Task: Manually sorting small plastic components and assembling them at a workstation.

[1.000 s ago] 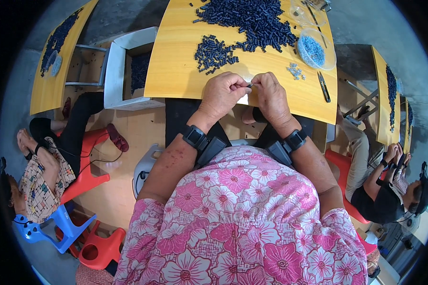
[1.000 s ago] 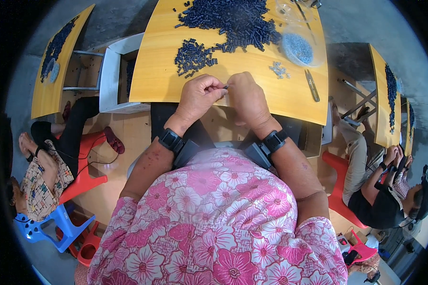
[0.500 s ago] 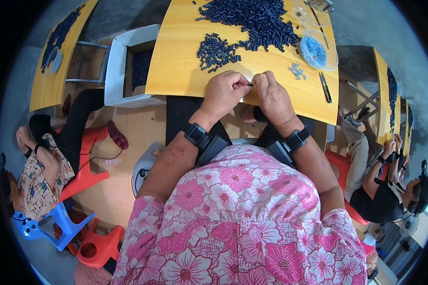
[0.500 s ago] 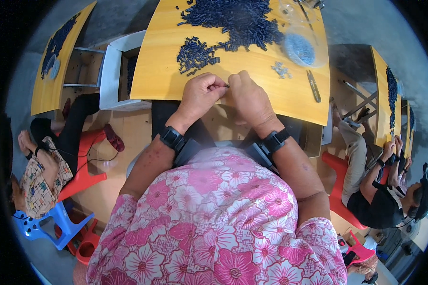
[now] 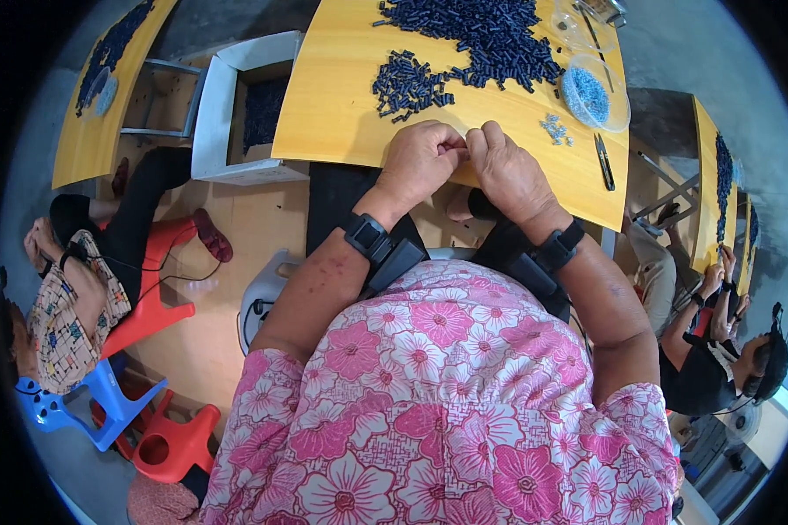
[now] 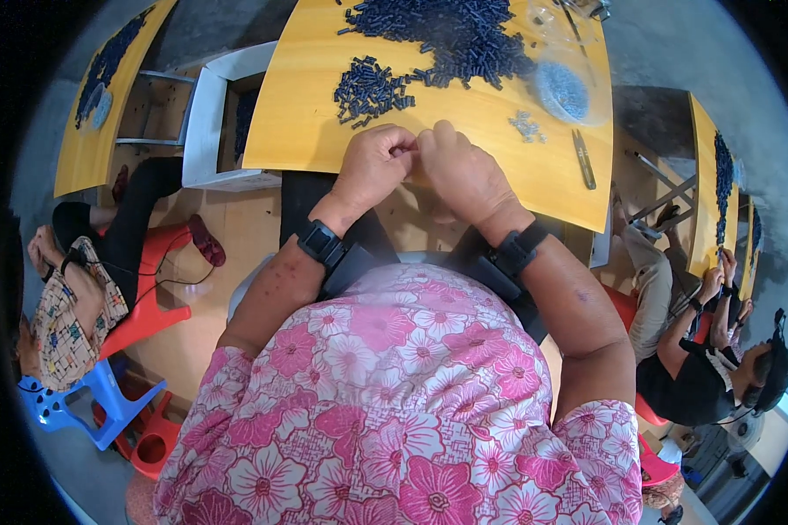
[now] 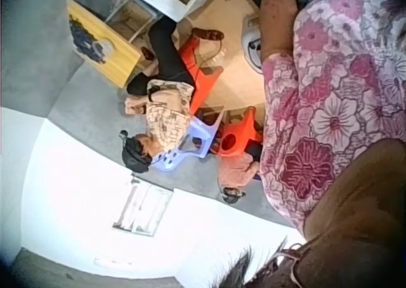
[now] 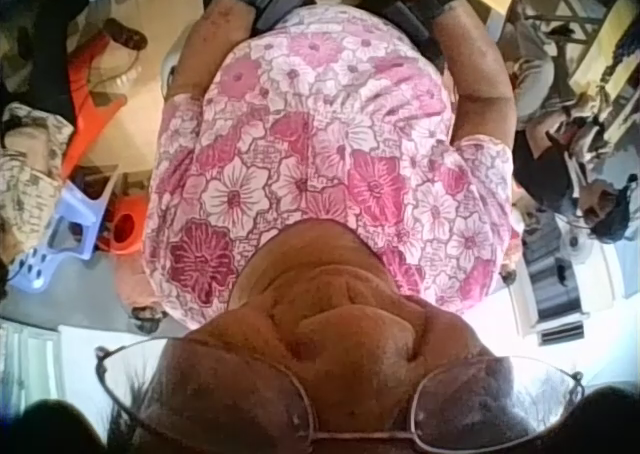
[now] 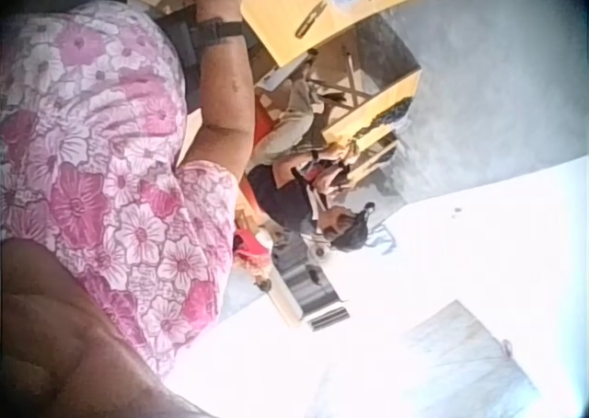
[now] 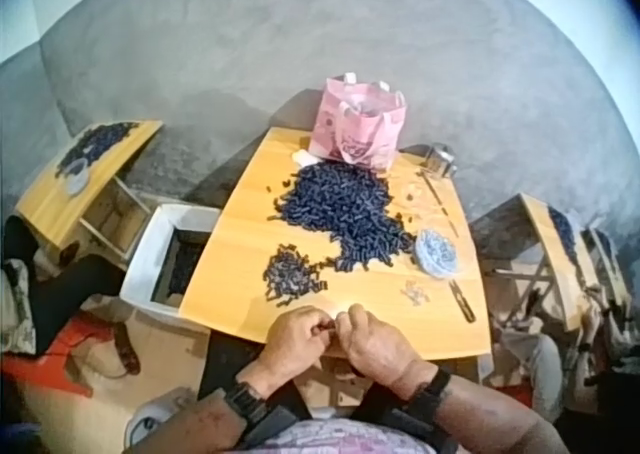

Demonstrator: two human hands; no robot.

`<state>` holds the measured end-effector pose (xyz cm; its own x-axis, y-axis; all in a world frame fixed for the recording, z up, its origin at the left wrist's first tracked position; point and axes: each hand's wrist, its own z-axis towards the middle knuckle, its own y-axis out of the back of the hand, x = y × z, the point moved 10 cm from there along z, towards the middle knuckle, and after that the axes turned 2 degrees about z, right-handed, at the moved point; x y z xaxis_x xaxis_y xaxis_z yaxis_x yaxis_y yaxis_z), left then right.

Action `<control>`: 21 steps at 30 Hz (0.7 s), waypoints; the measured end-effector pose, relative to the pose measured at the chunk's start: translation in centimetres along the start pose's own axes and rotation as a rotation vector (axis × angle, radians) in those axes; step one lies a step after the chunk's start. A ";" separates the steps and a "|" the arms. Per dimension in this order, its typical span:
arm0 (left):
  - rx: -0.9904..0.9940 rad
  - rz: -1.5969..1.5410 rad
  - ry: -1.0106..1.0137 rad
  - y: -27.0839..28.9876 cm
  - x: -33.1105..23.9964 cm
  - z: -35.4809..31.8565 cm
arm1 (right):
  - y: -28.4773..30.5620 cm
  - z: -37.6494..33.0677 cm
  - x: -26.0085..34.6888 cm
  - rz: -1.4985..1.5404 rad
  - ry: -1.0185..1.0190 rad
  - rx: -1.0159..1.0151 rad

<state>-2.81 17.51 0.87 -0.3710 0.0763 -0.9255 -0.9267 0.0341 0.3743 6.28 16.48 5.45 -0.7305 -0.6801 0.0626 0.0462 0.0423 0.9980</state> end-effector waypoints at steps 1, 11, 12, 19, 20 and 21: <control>-0.008 -0.012 -0.011 0.1 0.0 0.0 | 0.0 0.1 -0.1 0.034 -0.009 0.016; -0.041 -0.171 -0.012 0.1 0.4 -0.2 | -5.2 -3.1 -5.1 1.550 -0.594 -0.374; -0.042 -0.167 -0.013 0.1 0.4 -0.2 | -5.4 -3.2 -5.0 1.548 -0.614 -0.376; -0.052 -0.154 -0.014 0.1 0.4 -0.1 | -4.9 -3.4 -5.4 1.420 -0.626 -0.406; -0.051 -0.153 -0.015 0.1 0.3 -0.1 | -4.8 -3.3 -5.4 1.422 -0.604 -0.417; -0.061 -0.172 -0.015 0.2 0.2 -0.1 | -4.7 -3.2 -5.3 1.424 -0.582 -0.428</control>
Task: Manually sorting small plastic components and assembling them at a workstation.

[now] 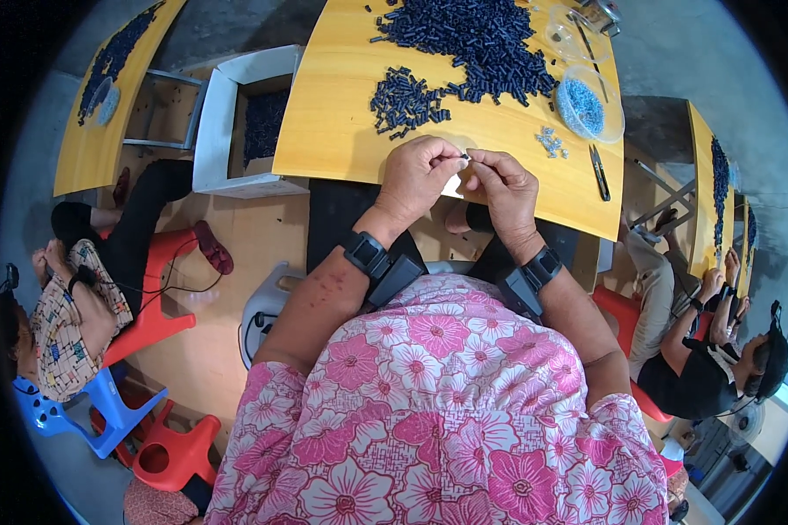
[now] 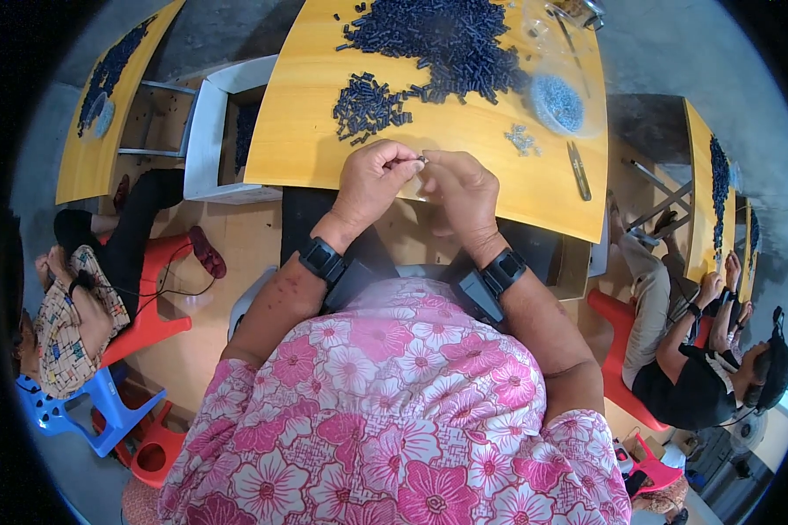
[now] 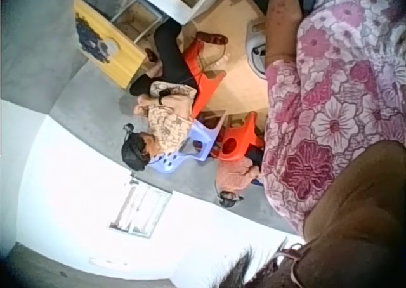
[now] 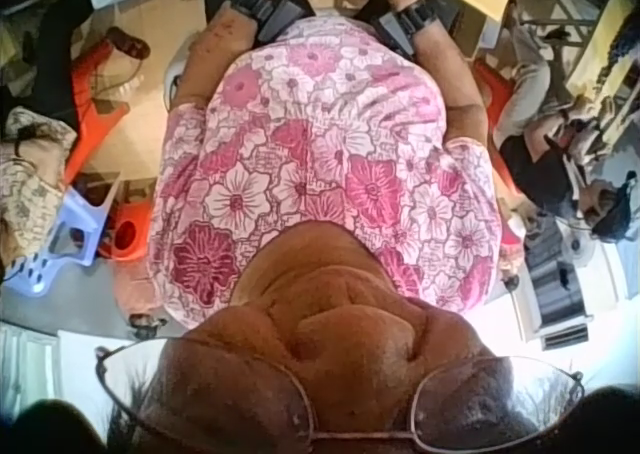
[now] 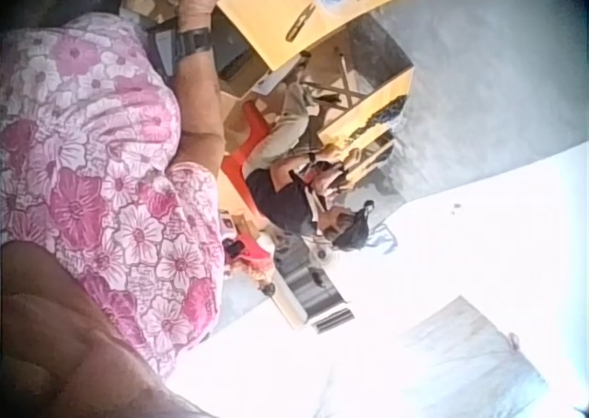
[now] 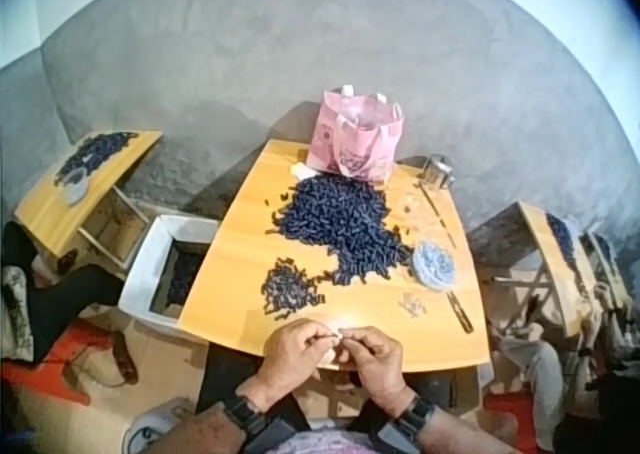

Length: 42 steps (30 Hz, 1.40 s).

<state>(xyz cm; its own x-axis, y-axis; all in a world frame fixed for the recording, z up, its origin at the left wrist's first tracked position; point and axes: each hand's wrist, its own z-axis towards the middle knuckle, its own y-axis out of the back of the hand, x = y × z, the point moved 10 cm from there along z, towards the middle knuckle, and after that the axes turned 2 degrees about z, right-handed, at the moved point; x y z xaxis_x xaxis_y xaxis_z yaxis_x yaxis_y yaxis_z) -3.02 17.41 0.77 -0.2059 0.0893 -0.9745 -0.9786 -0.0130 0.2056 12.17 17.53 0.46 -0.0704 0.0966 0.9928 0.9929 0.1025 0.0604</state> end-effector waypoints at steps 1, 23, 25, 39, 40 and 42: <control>-0.010 -0.019 0.000 0.1 -0.1 0.0 | 0.0 0.0 0.0 0.000 0.000 -0.001; -0.034 0.122 -0.038 0.3 -0.7 -0.3 | 0.3 3.5 -0.1 -0.193 0.060 0.007; -0.010 0.142 -0.047 0.1 -0.9 -0.2 | 0.5 4.9 0.2 -0.334 0.115 -0.026; 0.034 0.137 -0.043 0.0 -1.0 -0.2 | -4.2 6.8 4.5 -0.794 0.409 0.106; 0.033 0.136 -0.051 0.0 -1.1 -0.2 | -4.2 6.8 4.5 -0.813 0.412 0.101; 0.036 0.143 -0.051 -0.2 -0.9 -0.1 | -4.1 6.9 4.3 -0.831 0.452 0.106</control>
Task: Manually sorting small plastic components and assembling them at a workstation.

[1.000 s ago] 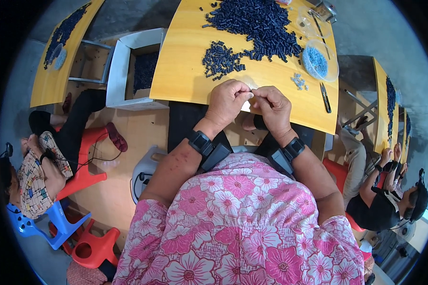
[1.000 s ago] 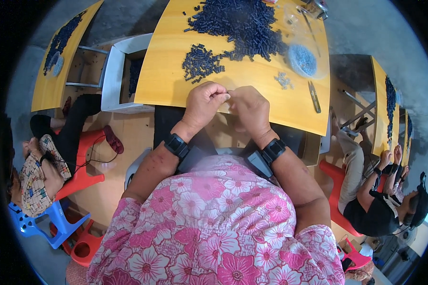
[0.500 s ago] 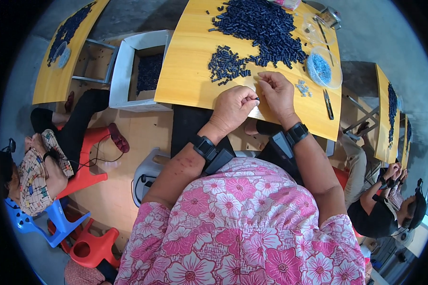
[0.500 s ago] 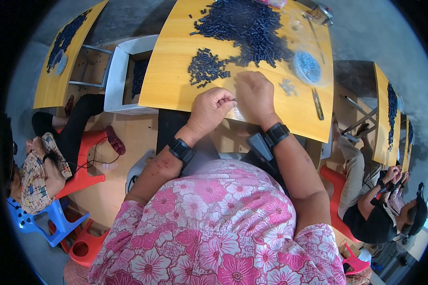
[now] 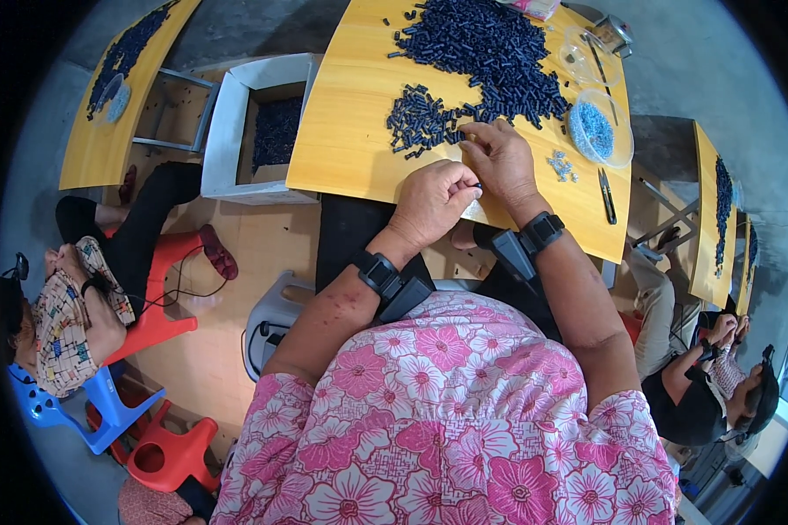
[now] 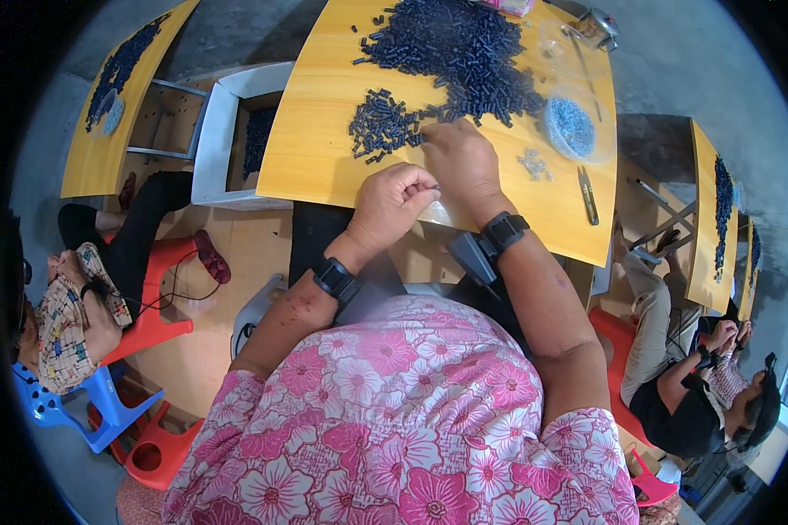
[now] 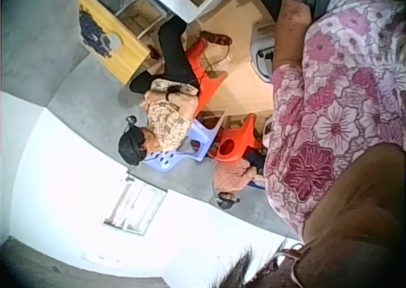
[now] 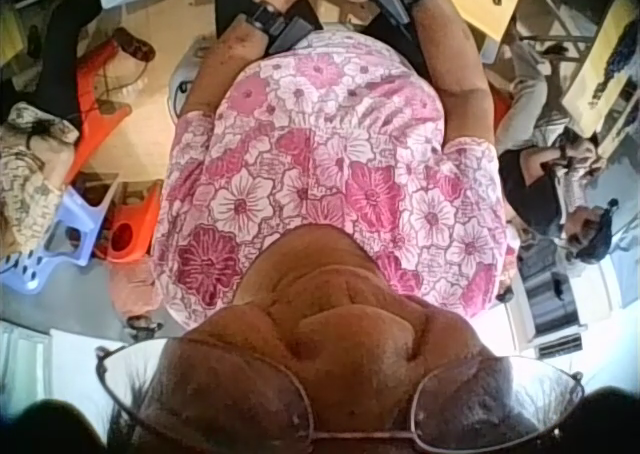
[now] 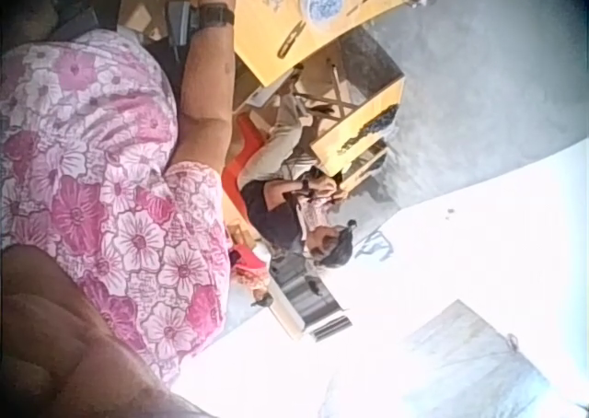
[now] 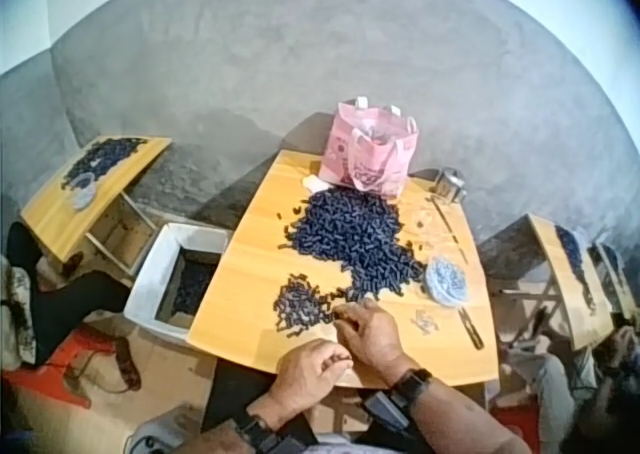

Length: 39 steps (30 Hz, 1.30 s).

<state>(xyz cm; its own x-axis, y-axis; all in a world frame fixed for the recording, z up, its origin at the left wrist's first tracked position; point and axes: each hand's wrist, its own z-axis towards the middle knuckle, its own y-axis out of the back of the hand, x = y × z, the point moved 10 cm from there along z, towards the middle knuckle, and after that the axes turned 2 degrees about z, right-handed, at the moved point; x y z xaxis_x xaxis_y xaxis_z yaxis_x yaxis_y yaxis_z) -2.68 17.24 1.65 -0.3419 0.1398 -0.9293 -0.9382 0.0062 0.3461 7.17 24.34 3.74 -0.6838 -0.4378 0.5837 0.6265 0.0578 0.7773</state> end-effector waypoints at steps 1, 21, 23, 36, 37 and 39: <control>0.001 0.007 -0.001 -0.1 0.0 0.0 | 0.0 -0.1 0.1 -0.021 0.041 -0.007; -0.036 -0.014 0.002 0.0 0.0 0.1 | 1.7 -1.8 0.5 -0.125 0.081 -0.050; -0.044 -0.019 0.008 0.1 0.2 0.1 | 1.9 -2.1 1.1 -0.177 0.136 -0.034; -0.110 -0.111 -0.025 0.0 0.3 -0.1 | 2.0 -5.7 -0.3 0.120 0.033 0.145; -0.109 -0.135 0.012 0.0 0.9 -0.1 | 1.9 -5.7 0.3 0.144 0.058 0.152; -0.107 -0.138 0.052 0.1 1.2 0.0 | 2.0 -5.6 0.1 0.182 0.036 0.120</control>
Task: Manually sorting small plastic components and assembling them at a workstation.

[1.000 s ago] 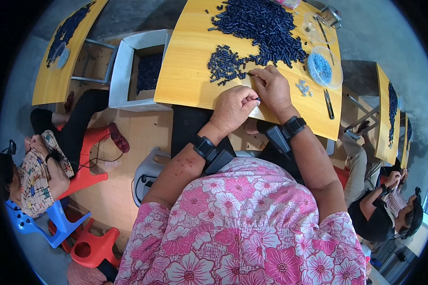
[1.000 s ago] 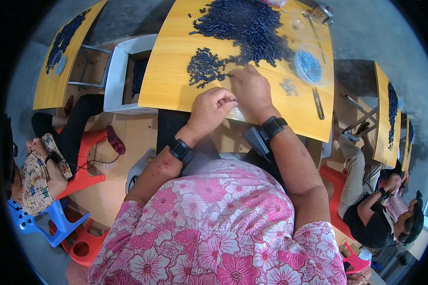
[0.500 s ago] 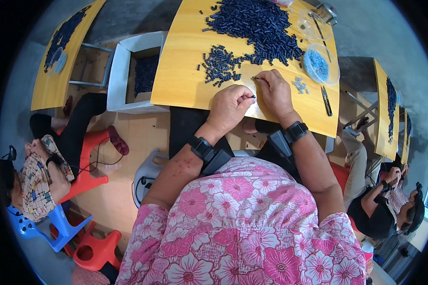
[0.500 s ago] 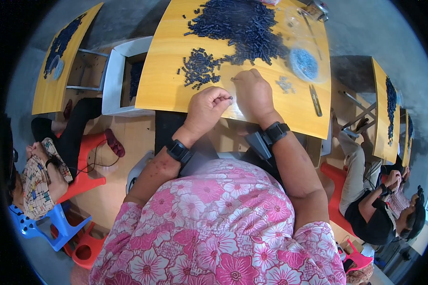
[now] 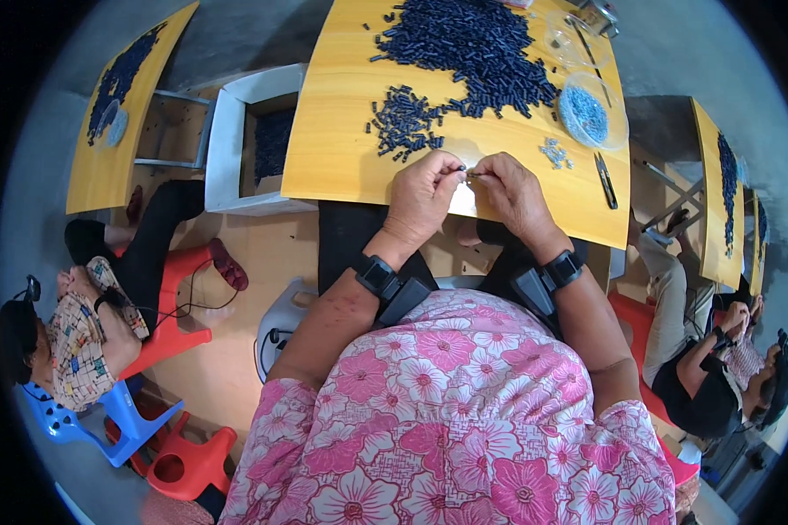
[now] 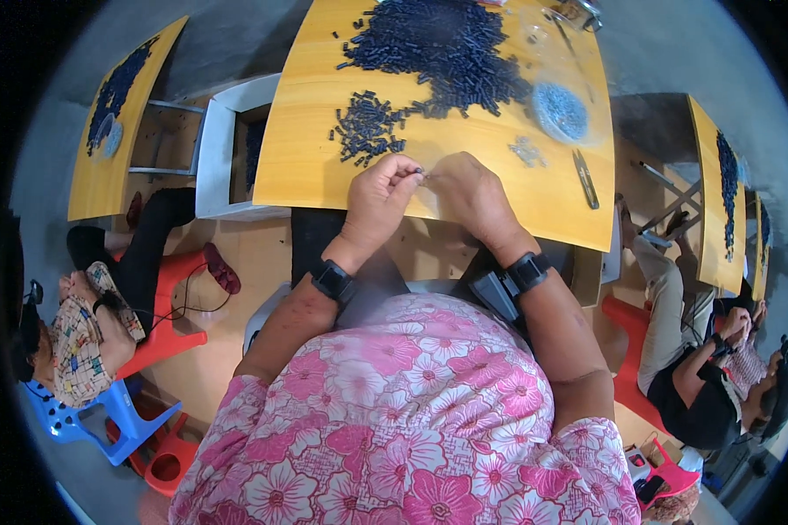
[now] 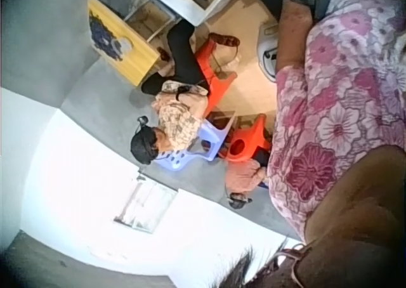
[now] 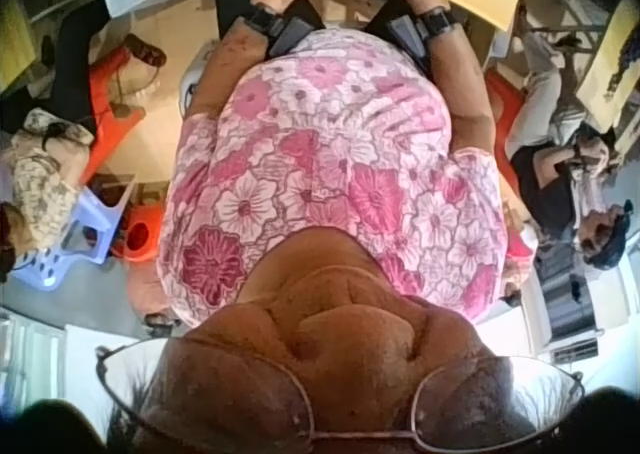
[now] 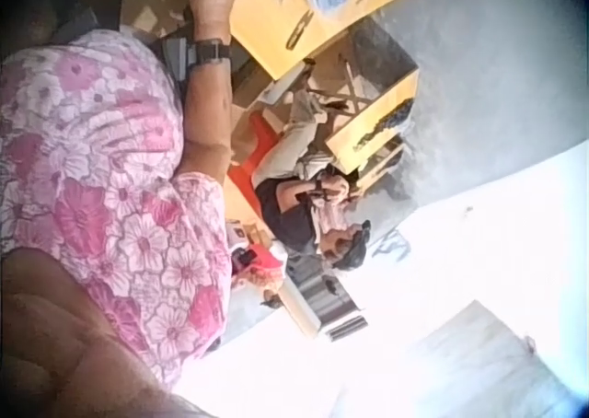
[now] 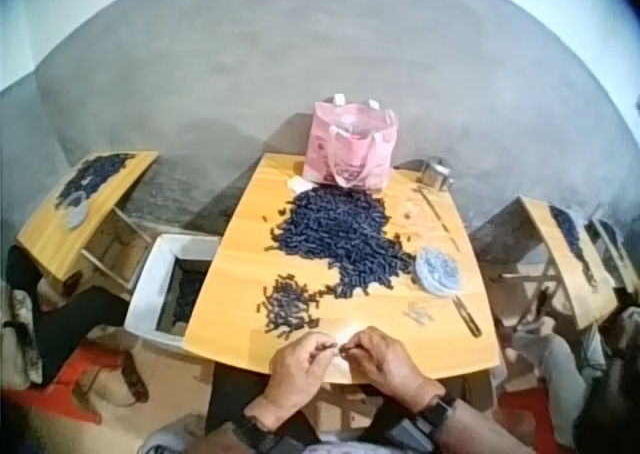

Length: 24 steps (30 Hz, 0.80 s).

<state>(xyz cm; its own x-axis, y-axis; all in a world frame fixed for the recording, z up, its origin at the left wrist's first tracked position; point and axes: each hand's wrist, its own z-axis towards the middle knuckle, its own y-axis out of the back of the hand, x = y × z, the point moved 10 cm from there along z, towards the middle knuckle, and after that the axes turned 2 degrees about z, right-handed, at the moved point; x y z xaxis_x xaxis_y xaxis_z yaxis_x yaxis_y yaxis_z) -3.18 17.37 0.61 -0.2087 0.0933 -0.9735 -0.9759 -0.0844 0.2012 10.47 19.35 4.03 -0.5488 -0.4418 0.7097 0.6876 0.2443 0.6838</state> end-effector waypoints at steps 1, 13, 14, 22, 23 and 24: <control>0.010 -0.004 -0.001 -0.1 -0.1 0.0 | 0.2 -0.1 -0.1 0.041 -0.007 -0.027; 0.056 0.047 -0.039 -0.4 -0.1 0.0 | 0.3 0.2 0.0 0.026 -0.078 0.063; 0.057 0.046 -0.039 -0.4 -0.2 0.0 | 0.2 0.2 0.3 0.001 -0.070 0.084; 0.034 0.040 -0.067 -0.2 -0.3 0.0 | 0.7 0.5 1.9 -0.010 0.046 0.039; 0.034 0.040 -0.066 -0.2 -0.4 0.0 | 0.7 0.6 2.3 -0.046 0.068 0.056; 0.031 0.046 -0.073 -0.2 -0.5 0.0 | 0.8 0.7 2.4 -0.046 0.067 0.056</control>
<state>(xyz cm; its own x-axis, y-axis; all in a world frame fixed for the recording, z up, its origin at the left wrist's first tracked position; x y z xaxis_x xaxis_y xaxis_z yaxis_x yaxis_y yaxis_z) -2.87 17.31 1.04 -0.2560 0.1619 -0.9530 -0.9665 -0.0600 0.2495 9.40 19.04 6.43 -0.5444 -0.5101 0.6659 0.6337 0.2700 0.7249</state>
